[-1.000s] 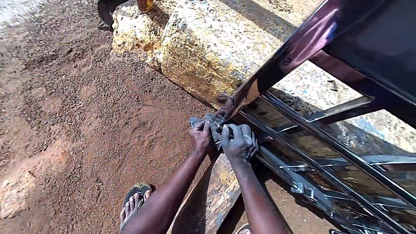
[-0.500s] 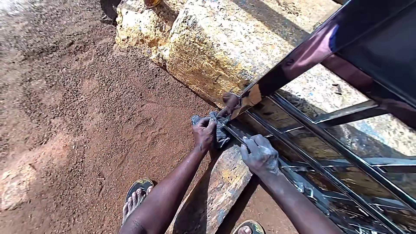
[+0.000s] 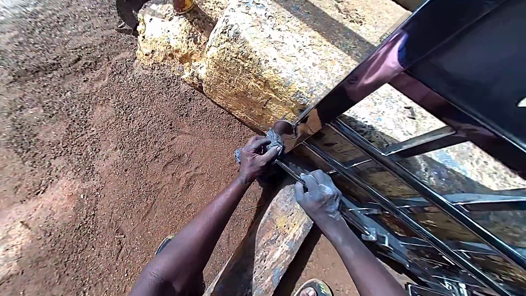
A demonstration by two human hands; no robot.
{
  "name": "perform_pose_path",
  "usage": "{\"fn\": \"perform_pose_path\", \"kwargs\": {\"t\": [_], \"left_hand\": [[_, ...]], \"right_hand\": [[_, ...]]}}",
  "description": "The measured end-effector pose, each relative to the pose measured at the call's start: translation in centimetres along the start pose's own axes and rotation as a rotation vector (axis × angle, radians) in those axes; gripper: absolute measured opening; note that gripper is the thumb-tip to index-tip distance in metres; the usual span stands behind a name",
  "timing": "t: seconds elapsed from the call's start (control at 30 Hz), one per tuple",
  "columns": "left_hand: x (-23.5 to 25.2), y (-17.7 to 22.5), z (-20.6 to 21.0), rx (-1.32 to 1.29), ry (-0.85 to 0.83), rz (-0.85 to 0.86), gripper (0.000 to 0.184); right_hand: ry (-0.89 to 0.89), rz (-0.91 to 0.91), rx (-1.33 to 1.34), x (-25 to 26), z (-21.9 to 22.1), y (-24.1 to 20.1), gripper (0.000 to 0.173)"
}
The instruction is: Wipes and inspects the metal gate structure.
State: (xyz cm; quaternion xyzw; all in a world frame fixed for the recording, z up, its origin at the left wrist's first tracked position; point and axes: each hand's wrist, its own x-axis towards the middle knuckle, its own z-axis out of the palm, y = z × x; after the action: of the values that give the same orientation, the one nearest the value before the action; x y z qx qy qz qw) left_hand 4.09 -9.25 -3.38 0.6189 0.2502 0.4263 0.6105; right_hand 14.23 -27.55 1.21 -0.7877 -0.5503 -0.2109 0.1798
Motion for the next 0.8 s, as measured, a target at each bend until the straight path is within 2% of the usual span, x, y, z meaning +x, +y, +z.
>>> {"fn": "perform_pose_path", "kwargs": {"t": [0.1,0.23,0.37,0.47,0.63,0.8], "left_hand": [[0.3,0.7,0.3,-0.001,-0.007,0.033,0.021],[-0.4,-0.4,1.1,-0.057,0.073,0.087,0.020],[-0.7,-0.5,0.8,-0.080,0.083,0.004,0.021],[0.0,0.9,1.0,-0.066,0.060,-0.068,0.020],[0.2,0.3,1.1,-0.046,0.084,0.014,0.024],[-0.3,0.3,0.9,-0.080,0.098,-0.045,0.022]], "right_hand": [[0.009,0.007,-0.012,0.1,0.2,-0.2,0.026],[0.008,0.013,-0.020,-0.2,0.3,-0.1,0.027],[0.017,0.014,-0.030,0.2,0.4,-0.3,0.026],[0.031,0.017,-0.035,0.4,0.4,-0.2,0.025],[0.044,0.032,-0.043,0.2,0.7,-0.4,0.026],[0.046,0.039,-0.061,0.4,0.7,-0.6,0.024]]}}
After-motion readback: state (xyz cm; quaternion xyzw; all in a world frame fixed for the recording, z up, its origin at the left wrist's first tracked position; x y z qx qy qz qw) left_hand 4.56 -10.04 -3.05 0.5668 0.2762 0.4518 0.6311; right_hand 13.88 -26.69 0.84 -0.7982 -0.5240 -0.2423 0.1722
